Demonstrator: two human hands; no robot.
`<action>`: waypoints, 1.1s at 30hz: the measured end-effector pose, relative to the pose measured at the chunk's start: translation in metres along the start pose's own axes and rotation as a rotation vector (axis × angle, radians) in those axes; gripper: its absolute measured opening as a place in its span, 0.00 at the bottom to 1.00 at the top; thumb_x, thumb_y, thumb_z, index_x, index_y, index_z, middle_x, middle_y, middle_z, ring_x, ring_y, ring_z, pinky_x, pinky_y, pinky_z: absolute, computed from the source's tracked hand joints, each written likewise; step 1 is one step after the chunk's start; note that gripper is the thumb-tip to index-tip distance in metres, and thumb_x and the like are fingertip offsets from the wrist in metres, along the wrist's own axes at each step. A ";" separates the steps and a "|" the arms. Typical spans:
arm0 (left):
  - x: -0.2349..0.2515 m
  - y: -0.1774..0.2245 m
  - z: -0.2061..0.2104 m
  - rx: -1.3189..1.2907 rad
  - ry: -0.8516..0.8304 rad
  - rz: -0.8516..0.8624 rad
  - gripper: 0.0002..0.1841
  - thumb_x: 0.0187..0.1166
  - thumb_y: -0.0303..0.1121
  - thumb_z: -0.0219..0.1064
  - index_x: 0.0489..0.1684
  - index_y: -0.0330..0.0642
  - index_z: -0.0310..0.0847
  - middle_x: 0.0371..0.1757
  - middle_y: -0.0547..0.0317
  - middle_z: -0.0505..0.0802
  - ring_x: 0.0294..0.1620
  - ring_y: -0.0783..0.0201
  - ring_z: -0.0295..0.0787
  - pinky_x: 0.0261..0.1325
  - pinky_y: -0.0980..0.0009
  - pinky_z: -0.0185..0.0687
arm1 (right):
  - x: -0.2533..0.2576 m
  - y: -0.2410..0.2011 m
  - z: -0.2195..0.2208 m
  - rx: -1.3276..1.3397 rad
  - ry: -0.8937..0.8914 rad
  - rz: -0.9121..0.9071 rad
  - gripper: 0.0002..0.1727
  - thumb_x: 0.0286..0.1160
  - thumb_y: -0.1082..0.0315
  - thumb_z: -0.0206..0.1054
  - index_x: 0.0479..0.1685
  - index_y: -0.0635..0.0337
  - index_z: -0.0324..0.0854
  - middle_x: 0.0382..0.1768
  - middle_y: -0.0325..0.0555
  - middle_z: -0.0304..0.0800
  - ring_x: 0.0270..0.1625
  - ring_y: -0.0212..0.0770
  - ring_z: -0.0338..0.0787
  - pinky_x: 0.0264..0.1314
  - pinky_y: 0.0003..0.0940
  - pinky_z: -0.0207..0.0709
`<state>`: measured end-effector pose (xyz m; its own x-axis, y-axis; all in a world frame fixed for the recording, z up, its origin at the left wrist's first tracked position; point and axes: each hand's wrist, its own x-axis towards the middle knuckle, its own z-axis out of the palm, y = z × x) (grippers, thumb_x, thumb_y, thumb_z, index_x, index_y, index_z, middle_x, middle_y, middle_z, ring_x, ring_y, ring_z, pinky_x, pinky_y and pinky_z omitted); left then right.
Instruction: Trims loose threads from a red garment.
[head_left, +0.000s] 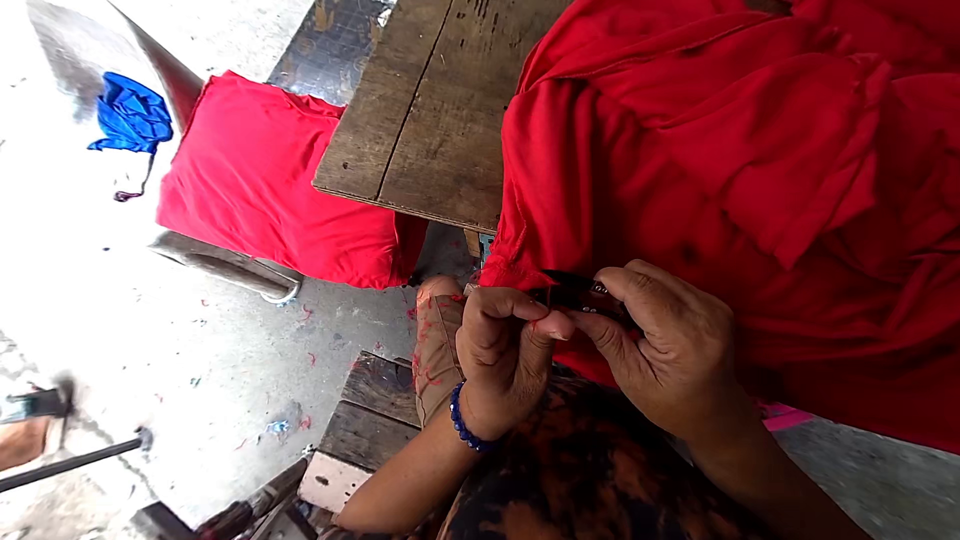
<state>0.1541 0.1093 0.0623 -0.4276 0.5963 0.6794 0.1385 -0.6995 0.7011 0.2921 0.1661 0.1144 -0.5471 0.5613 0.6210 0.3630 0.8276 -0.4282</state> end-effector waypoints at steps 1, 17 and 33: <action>0.000 0.000 0.000 -0.008 0.003 -0.007 0.02 0.89 0.38 0.62 0.51 0.57 0.77 0.42 0.81 0.86 0.43 0.89 0.82 0.47 0.89 0.81 | -0.001 0.001 0.000 0.006 -0.001 -0.002 0.16 0.84 0.60 0.67 0.40 0.68 0.87 0.26 0.44 0.79 0.30 0.32 0.77 0.31 0.22 0.67; -0.003 -0.006 0.005 0.019 -0.013 -0.012 0.02 0.91 0.39 0.59 0.51 0.57 0.74 0.40 0.80 0.84 0.38 0.91 0.80 0.43 0.91 0.78 | -0.008 0.003 0.005 0.040 0.028 0.043 0.16 0.83 0.59 0.68 0.40 0.66 0.85 0.26 0.42 0.79 0.30 0.29 0.78 0.31 0.20 0.68; -0.007 -0.010 0.006 0.064 -0.036 0.012 0.06 0.92 0.46 0.56 0.53 0.61 0.71 0.47 0.80 0.84 0.51 0.87 0.83 0.54 0.85 0.82 | 0.005 -0.002 0.002 0.562 0.033 0.421 0.14 0.69 0.72 0.76 0.52 0.62 0.84 0.33 0.30 0.88 0.30 0.17 0.83 0.32 0.11 0.79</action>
<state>0.1609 0.1142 0.0519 -0.3930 0.6024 0.6947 0.2007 -0.6811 0.7041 0.2869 0.1673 0.1171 -0.4195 0.8402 0.3437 0.0896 0.4151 -0.9054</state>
